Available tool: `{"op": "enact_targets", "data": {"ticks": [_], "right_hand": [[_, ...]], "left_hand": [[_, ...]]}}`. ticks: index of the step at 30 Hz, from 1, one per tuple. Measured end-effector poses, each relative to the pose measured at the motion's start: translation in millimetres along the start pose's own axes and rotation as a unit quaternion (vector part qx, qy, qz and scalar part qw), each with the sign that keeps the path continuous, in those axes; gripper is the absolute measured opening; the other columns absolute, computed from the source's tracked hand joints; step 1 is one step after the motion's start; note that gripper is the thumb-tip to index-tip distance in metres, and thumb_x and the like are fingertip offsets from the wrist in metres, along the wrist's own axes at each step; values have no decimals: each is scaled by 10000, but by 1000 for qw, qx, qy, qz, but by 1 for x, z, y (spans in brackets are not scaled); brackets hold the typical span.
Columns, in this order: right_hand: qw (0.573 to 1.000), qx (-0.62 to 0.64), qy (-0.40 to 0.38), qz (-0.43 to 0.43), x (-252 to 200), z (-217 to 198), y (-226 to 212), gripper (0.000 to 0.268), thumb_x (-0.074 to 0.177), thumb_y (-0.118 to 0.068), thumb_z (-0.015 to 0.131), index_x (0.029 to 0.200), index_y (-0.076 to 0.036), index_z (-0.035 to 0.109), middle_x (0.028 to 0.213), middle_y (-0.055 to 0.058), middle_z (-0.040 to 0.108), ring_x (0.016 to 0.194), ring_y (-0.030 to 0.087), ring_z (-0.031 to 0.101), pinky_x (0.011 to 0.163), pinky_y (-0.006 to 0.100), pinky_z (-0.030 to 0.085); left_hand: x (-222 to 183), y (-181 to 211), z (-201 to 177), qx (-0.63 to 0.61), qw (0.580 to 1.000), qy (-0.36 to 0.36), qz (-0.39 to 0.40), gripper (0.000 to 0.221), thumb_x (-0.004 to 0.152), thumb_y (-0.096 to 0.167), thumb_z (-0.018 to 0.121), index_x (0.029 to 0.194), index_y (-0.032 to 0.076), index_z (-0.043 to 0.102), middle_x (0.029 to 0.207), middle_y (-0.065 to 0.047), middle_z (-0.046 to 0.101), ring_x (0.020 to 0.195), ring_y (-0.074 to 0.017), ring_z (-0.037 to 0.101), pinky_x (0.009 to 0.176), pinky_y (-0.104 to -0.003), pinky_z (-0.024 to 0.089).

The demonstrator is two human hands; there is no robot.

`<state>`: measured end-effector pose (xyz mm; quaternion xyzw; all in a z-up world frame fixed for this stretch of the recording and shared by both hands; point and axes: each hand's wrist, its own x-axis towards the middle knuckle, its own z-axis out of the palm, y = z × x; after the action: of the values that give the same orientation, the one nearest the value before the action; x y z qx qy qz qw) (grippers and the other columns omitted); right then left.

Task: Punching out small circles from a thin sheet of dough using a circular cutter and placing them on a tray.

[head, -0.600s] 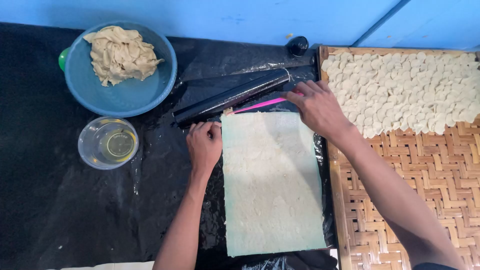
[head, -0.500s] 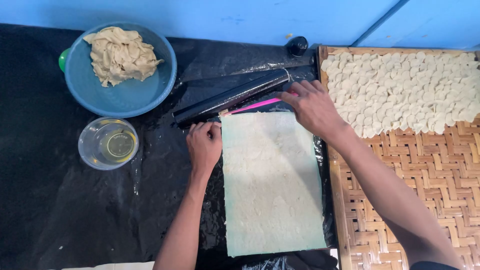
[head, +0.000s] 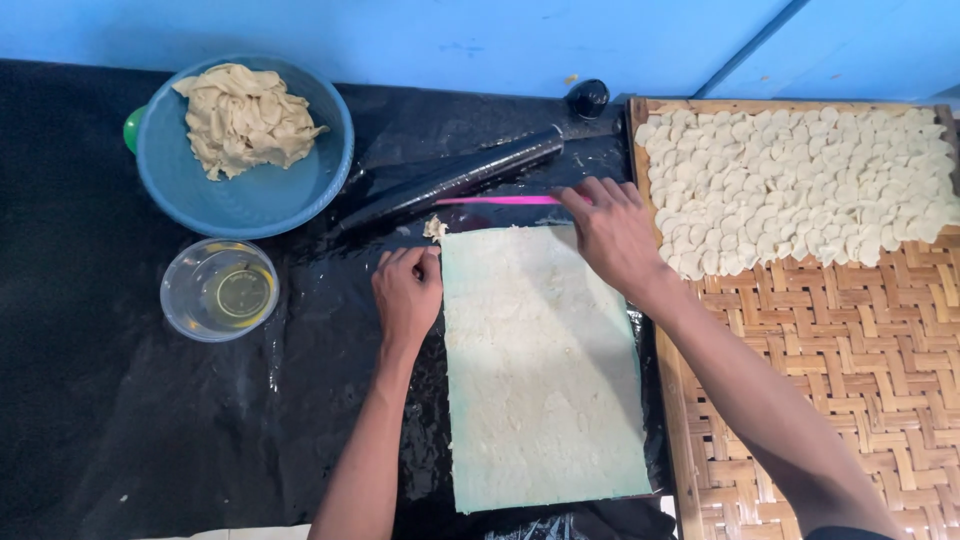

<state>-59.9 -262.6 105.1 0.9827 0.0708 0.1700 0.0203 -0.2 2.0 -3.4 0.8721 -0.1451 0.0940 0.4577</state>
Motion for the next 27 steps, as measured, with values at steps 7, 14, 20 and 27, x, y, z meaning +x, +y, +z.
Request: {"op": "enact_targets", "data": {"ticks": [7,14,20,27], "right_hand": [[999,16,-19,-28,-13,-25,3,399,859,1,650,1232,-128,707,1048,81,656,981,259,612,886,402,454],[994,-20,16,-103,-2,-29,-7,456,879,9,615,1284,-169,721,1069,52,661,1000,224,606,917,387,444],[985,-85,14,-153,19,-25,-11,435,908,-20,599,1292,-176,732,1035,72,639,995,223,592,929,390,436],[994,-70,20,-86,24,-7,-5,479,816,44,619,1232,-167,731,1065,58,675,985,210,613,896,374,456]], "left_hand": [[2,9,-8,-12,1000,-16,-15,322,966,101,601,1254,53,737,724,-110,641,665,-273,592,809,-415,487],[-3,-3,-3,-41,998,32,-24,336,953,70,628,1275,65,724,871,-109,712,767,-249,656,740,-388,524],[-5,-4,-8,-94,993,44,-64,314,966,79,626,1260,82,739,911,-116,732,782,-223,695,700,-357,534],[-6,3,-11,-100,991,47,-72,228,970,97,617,1154,57,745,928,-108,729,766,-245,697,695,-378,532]]}}
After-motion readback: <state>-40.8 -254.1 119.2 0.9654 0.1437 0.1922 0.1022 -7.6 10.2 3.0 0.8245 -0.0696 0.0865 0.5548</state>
